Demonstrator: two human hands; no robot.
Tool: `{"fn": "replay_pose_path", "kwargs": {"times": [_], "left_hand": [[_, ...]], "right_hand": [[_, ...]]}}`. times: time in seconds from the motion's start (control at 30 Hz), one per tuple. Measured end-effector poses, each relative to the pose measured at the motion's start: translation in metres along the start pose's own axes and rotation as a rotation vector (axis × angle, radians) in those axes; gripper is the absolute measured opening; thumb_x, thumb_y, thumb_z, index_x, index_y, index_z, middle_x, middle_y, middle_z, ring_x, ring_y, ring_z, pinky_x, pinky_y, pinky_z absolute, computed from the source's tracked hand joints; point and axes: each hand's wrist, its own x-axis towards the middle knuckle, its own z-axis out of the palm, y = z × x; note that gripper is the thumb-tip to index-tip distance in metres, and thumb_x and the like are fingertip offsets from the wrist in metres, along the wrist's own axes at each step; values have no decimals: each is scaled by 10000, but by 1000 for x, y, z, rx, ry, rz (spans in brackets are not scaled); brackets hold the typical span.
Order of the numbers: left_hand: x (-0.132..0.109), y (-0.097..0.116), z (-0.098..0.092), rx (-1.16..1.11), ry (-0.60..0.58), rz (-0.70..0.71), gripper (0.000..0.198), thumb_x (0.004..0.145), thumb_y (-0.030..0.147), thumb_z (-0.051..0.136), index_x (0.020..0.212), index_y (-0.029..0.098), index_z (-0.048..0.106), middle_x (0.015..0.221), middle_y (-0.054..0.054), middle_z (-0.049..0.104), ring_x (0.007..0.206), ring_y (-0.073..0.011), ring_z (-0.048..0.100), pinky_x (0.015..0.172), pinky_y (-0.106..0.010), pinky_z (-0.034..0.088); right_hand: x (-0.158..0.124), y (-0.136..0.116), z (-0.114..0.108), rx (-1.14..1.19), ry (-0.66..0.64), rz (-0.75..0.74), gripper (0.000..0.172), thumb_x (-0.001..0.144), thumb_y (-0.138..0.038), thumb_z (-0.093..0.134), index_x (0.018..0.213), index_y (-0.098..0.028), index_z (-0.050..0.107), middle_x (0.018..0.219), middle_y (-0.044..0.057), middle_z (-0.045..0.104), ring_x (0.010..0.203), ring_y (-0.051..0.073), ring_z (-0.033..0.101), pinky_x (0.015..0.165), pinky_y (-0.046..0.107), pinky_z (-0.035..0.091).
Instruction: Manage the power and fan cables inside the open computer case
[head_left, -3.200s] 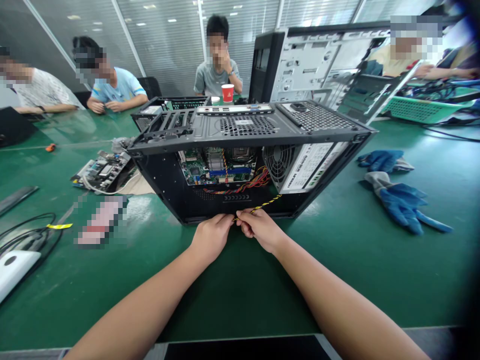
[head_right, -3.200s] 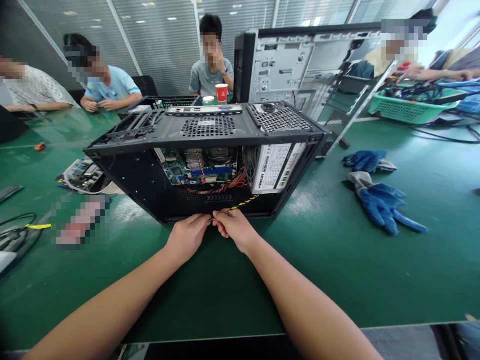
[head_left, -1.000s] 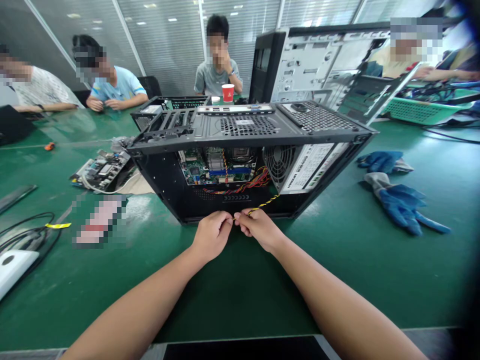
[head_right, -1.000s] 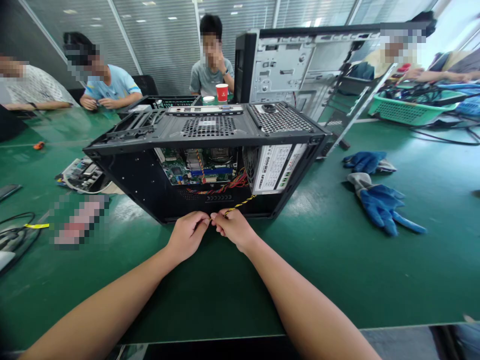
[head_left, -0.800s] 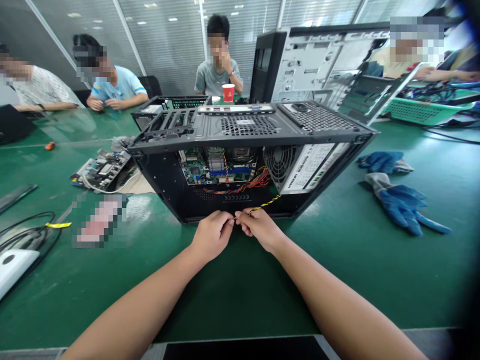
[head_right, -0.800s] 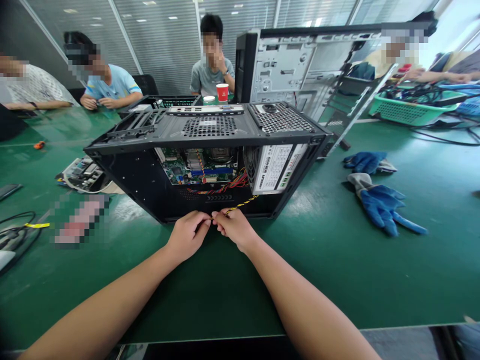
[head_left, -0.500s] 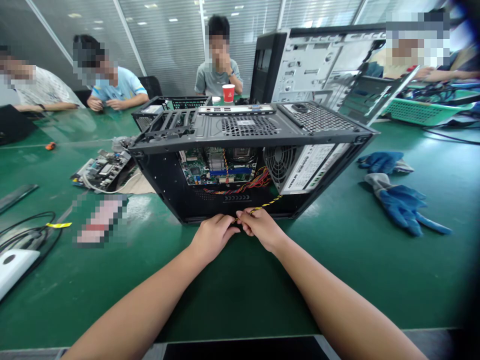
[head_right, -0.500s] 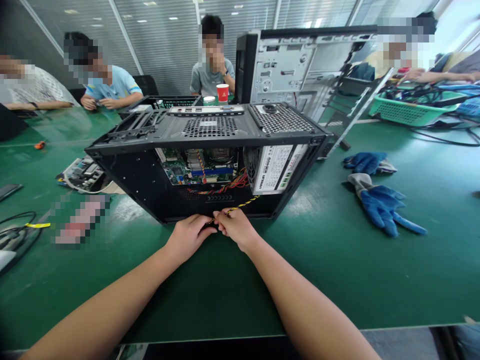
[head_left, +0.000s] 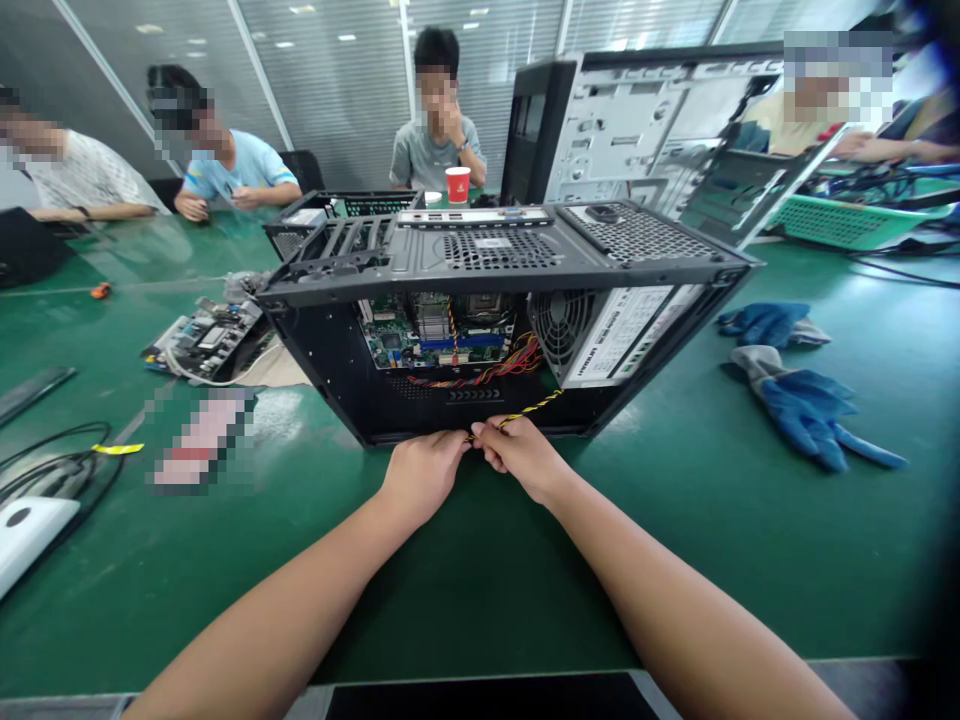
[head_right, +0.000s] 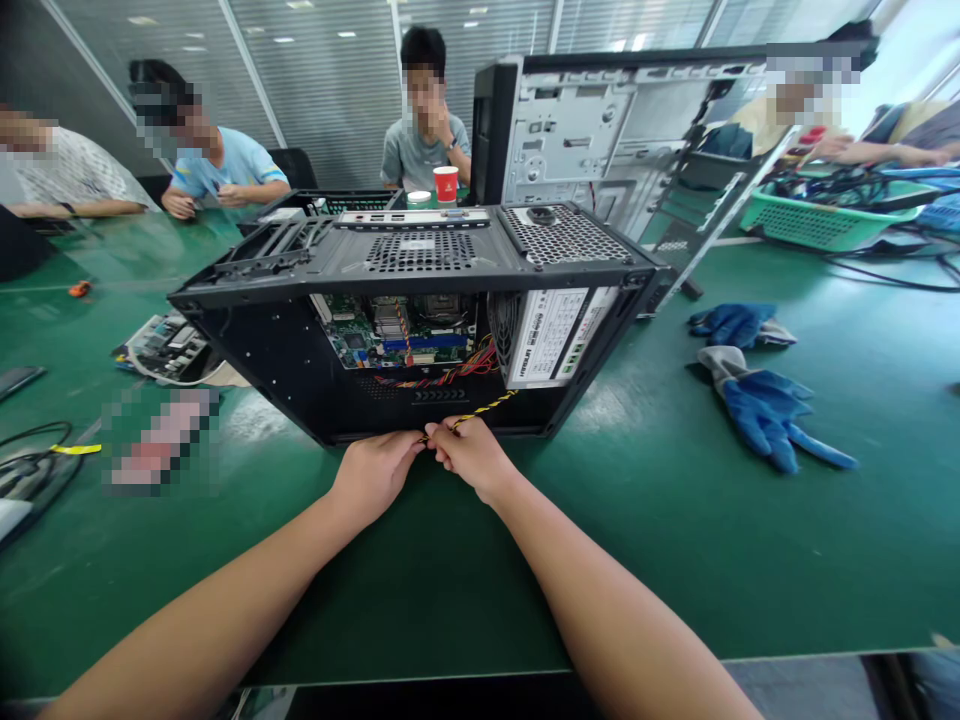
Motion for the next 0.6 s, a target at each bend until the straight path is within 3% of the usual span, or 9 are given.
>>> {"fn": "replay_pose_path", "kwargs": {"times": [0.43,0.6], "left_hand": [[-1,1,1,-92,47,-25,141,969,211,512,943,174,645,769,-25,705,689,-163,674,650,-267,524],[-1,0,0,-154,158,0,180,968,217,510,931,182,682,957,-69,651,818,-158,646,752,-284,555]], "right_hand": [[-1,-1,0,21,0,5,330,747,-427,707,604,-158,578,473,-44,463,428,67,398,417,211,278],[-2,-3,0,14,3,17,332,738,-426,720,596,-163,575,480,-40,469,437,71,408,418,212,287]]}}
